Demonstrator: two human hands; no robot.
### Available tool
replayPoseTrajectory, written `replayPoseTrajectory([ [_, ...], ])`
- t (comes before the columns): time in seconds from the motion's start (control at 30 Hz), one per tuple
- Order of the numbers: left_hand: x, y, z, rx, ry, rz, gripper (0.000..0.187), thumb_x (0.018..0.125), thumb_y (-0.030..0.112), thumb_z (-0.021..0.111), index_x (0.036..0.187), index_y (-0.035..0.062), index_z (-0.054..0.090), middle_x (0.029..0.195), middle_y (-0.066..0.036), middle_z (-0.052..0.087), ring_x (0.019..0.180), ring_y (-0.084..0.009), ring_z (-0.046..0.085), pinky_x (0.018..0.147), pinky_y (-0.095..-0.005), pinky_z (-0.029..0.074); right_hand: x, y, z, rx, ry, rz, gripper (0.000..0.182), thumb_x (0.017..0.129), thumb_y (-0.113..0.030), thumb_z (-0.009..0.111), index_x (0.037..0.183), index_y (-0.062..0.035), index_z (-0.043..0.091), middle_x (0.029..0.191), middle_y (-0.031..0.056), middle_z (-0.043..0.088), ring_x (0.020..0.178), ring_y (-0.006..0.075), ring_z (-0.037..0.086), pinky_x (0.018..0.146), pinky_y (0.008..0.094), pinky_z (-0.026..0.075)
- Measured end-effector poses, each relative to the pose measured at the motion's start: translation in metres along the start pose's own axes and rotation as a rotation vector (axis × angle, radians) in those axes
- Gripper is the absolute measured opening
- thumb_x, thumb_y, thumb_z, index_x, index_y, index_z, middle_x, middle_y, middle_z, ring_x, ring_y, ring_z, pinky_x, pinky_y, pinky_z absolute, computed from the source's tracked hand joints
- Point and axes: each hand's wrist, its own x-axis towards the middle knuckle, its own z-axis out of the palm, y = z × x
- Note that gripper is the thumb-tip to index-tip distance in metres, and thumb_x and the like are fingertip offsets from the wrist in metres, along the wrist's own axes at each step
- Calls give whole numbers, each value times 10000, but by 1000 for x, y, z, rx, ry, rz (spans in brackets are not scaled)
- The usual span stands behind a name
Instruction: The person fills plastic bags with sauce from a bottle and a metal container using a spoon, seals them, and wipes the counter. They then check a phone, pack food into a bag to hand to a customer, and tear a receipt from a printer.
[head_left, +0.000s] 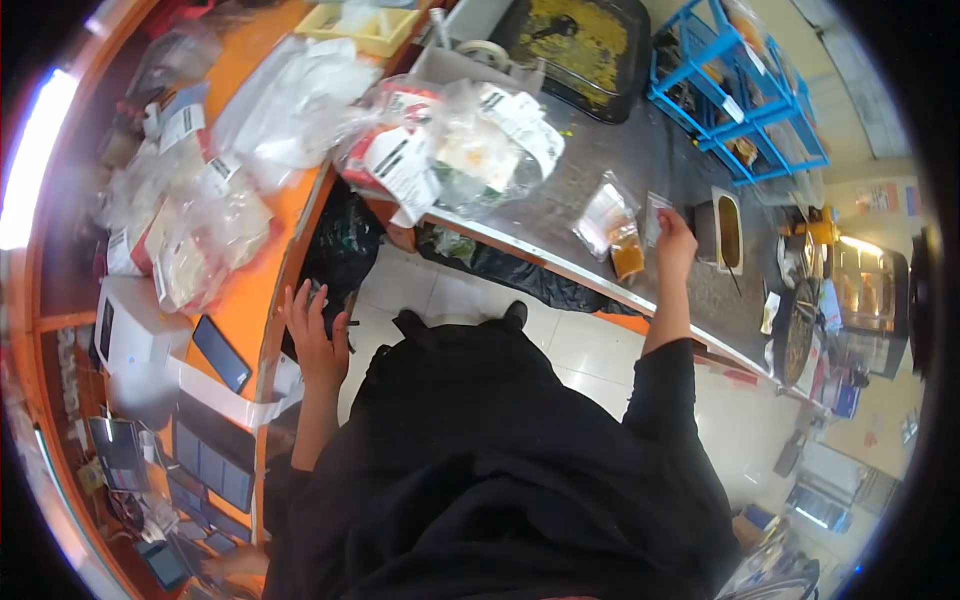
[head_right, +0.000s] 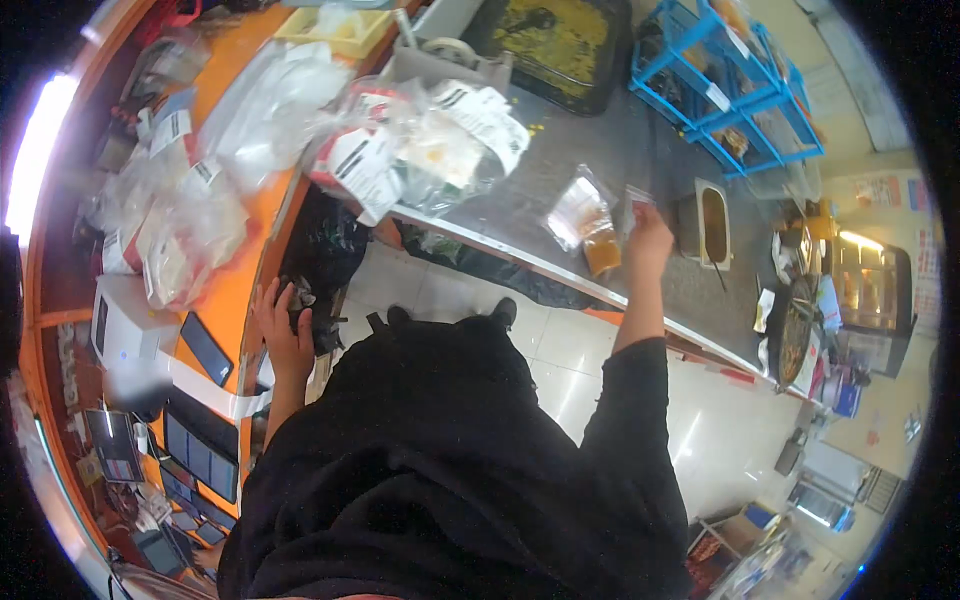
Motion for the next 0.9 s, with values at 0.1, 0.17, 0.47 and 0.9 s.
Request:
replayPoseTrajectory([
  [0.1, 17, 40, 5, -44, 3, 74, 401, 900, 187, 581, 1272, 57, 506, 1382, -159, 426, 1349, -407, 294, 1097, -593, 158, -1, 17, 2, -105, -101, 96, 196, 862, -168, 589, 1027, -147, 692, 996, 119, 682, 944, 346, 634, 818, 429, 498],
  [0.17, 31, 73, 14, -72, -3, 114, 398, 891, 148, 586, 1270, 55, 507, 1377, -155, 433, 1346, -406, 303, 1099, -584, 167, 3, 36, 2, -193, -230, 130, 178, 849, -196, 625, 1006, -162, 702, 1007, 111, 679, 953, 330, 631, 816, 426, 497],
  [0.47, 74, 253, 91, -595, -253, 139, 387, 870, 129, 632, 1231, 32, 530, 1148, -153, 600, 1071, -297, 585, 928, -357, 444, -7, 47, -18, 577, -217, 112, 149, 922, -199, 563, 934, -53, 592, 906, 88, 667, 859, 258, 636, 790, 329, 475],
  [0.9, 97, 405, 151, -884, -707, -17, 202, 891, 165, 645, 795, -10, 616, 671, -58, 651, 624, -74, 589, 576, -239, 458, 6, 25, -144, 617, -215, -413, 155, 842, -119, 657, 973, -58, 601, 830, 105, 675, 762, 256, 660, 700, 310, 507],
])
